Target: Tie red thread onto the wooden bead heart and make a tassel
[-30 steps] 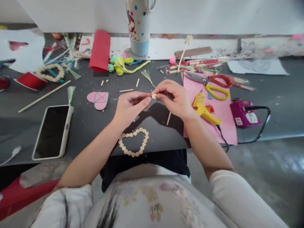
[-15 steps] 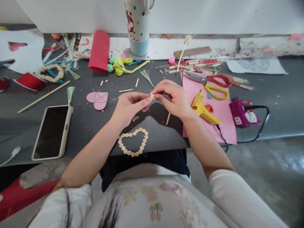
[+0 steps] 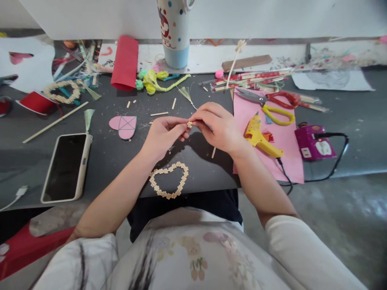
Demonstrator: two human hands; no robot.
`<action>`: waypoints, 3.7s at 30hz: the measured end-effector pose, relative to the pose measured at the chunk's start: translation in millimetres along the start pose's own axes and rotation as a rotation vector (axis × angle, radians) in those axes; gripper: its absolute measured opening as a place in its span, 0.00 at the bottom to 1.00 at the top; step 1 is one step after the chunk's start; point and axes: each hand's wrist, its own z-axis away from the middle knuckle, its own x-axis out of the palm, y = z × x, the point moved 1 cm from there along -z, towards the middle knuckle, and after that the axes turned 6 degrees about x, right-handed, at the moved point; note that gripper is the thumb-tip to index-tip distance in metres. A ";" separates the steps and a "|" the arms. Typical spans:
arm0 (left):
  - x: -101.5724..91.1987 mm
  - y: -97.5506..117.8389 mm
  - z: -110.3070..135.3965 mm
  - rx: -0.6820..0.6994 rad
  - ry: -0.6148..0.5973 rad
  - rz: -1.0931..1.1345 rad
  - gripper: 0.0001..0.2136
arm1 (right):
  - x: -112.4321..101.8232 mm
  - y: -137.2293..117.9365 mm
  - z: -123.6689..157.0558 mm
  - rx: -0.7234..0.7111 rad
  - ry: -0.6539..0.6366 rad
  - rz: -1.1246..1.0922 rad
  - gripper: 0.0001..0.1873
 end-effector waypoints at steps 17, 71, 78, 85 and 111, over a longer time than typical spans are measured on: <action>1.4 4.2 0.6 -0.011 0.014 0.024 0.06 | -3.0 -0.7 -1.9 0.151 -0.023 -0.184 0.07; -7.7 6.2 6.3 0.174 -0.024 -0.294 0.06 | -5.7 6.6 -2.6 0.124 -0.159 -0.249 0.05; -9.0 4.1 4.9 0.184 -0.037 -0.273 0.07 | -6.1 6.6 -2.8 0.124 -0.158 -0.258 0.06; -9.3 6.9 4.6 0.196 -0.076 -0.319 0.08 | -7.0 5.6 -3.5 0.145 -0.159 -0.270 0.09; -6.4 7.5 6.2 0.271 0.012 -0.465 0.06 | -4.9 5.9 -3.5 0.173 -0.153 -0.299 0.07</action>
